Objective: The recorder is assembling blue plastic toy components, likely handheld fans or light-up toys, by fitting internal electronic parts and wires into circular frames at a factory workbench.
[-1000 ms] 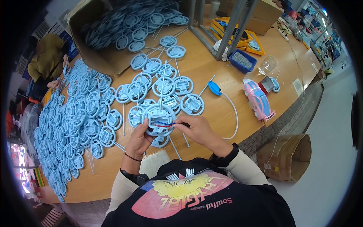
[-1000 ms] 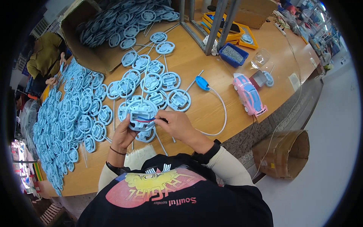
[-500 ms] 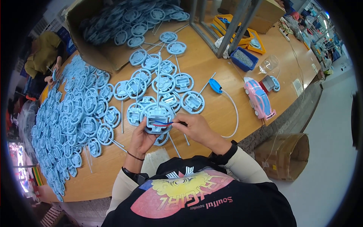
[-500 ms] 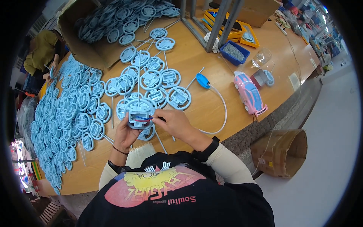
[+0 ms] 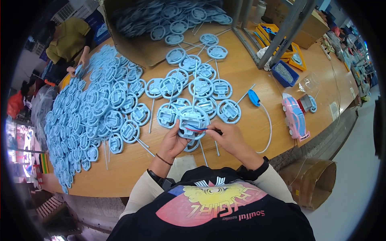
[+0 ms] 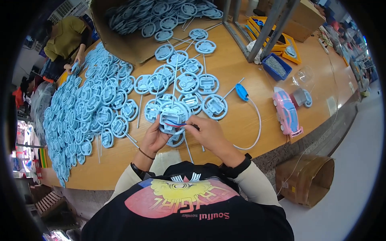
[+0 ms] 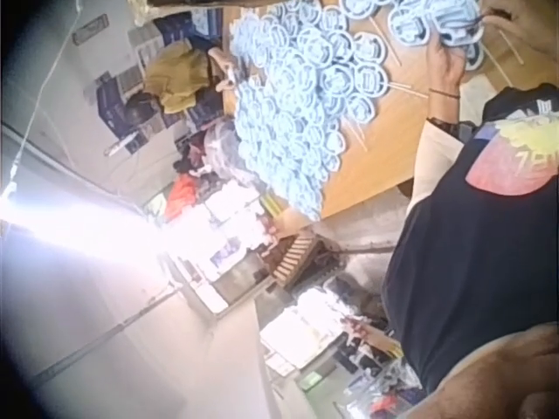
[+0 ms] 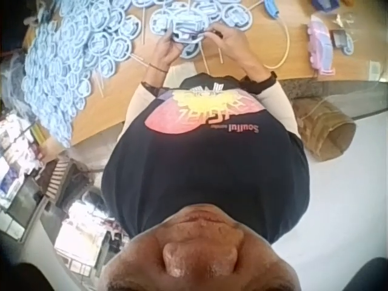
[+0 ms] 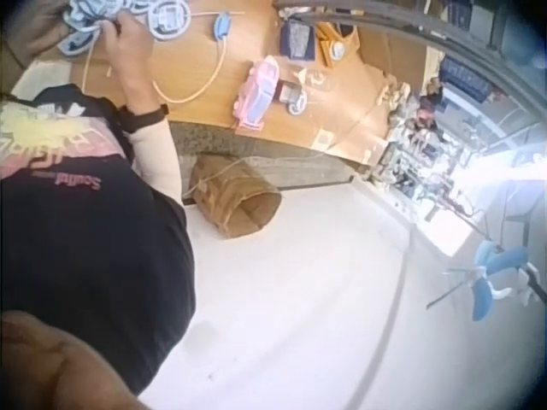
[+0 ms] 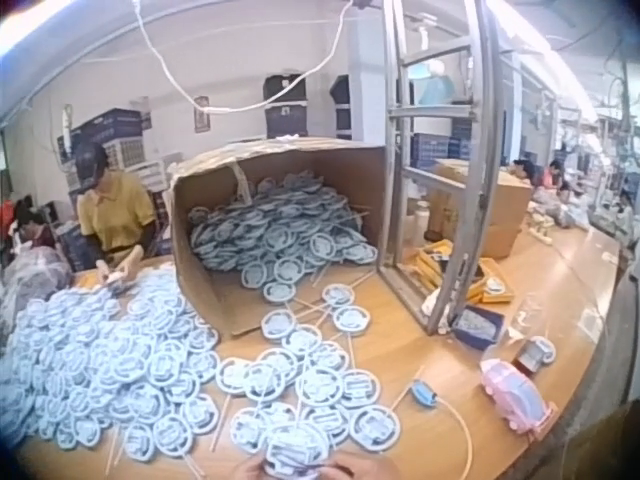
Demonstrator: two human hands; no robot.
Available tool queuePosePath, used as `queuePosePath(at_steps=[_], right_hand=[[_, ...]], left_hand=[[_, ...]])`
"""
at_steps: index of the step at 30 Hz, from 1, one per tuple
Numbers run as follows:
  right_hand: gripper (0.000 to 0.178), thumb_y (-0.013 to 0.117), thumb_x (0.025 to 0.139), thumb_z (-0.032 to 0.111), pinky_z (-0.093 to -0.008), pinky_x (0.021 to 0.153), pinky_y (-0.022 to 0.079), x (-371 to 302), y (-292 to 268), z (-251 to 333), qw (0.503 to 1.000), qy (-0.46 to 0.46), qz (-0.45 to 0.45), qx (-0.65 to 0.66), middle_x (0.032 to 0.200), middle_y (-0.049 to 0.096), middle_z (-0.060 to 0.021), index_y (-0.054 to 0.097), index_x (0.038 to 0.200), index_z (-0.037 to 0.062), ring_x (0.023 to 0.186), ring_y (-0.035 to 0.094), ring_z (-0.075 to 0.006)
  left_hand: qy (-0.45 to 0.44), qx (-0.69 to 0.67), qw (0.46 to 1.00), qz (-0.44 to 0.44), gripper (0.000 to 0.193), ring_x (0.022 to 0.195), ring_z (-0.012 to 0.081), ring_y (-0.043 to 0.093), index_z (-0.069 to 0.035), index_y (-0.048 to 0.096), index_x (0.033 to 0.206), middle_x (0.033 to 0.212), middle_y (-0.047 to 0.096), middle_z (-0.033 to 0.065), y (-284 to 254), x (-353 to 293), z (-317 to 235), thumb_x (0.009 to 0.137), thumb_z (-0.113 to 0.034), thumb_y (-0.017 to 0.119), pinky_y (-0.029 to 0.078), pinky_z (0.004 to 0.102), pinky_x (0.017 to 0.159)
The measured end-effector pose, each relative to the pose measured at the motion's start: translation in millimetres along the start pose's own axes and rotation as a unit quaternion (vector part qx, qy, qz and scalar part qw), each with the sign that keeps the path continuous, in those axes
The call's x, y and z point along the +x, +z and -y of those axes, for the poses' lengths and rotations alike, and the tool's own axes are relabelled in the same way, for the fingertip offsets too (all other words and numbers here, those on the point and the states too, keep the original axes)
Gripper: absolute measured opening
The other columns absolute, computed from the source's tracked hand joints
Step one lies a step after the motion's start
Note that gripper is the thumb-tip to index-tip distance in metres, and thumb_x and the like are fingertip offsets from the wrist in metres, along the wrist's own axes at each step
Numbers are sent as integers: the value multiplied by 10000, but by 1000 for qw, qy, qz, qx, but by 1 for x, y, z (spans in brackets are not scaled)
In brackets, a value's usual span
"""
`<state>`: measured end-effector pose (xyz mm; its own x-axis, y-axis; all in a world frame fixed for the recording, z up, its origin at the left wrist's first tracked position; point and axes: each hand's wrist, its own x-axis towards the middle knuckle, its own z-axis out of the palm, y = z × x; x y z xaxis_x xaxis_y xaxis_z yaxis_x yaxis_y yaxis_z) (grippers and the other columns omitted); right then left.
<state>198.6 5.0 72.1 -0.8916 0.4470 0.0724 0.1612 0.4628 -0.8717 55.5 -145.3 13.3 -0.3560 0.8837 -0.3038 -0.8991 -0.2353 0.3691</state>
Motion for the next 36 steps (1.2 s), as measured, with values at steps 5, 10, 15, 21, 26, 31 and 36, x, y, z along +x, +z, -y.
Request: queuePosePath(at_steps=[5,10,15,21,26,31,36], right_hand=[[151,624,788,221,-318,524,425,5,-2,5,1000,-16,15,3,675,597,-92,606,831,77,588,570,-238],[154,623,796,222,-289,512,418,8,0,1,999,-12,10,30,663,596,-81,614,848,77,561,561,-196],[137,639,807,127,-212,537,394,4,-11,-8,998,37,1,55,666,576,-9,610,859,3,598,481,-51],[145,640,809,120,-204,540,387,4,-10,-7,995,27,9,95,671,552,6,603,872,-5,609,470,-44],[142,636,811,115,-201,553,395,1,-12,-15,993,46,4,111,688,564,1,602,874,-7,625,483,-47],[143,626,812,151,-240,513,397,-3,-10,-27,995,40,-12,85,625,558,-46,602,868,22,536,483,-104],[148,604,828,173,-259,503,390,-5,-9,-24,995,53,1,85,622,548,-50,588,864,30,526,479,-122]], left_hand=[[-2,-10,1000,-6,421,1127,265,483,-54,390,1249,1243,479,122,0,-2,-1,934,-334,395,398,419,956],[4,-22,1000,-13,412,1119,258,488,-59,398,1250,1244,480,111,-20,-1,-11,934,-323,401,396,417,957],[279,45,956,-80,490,1124,256,482,-55,391,1254,1253,469,117,-35,2,-112,905,-397,429,416,405,939],[245,736,611,-159,433,1285,343,277,-37,487,1161,1357,356,159,-118,43,-216,820,-288,577,283,435,1031],[232,952,172,-102,245,1258,337,313,-39,565,995,1287,416,151,-96,83,-183,755,-78,536,292,415,1017],[271,954,116,-54,168,1216,332,357,-39,560,893,1155,487,144,-84,90,-186,732,-39,510,317,420,986],[305,913,265,-51,159,816,335,572,-50,493,930,864,591,154,-7,47,-203,784,-90,539,447,411,664]])
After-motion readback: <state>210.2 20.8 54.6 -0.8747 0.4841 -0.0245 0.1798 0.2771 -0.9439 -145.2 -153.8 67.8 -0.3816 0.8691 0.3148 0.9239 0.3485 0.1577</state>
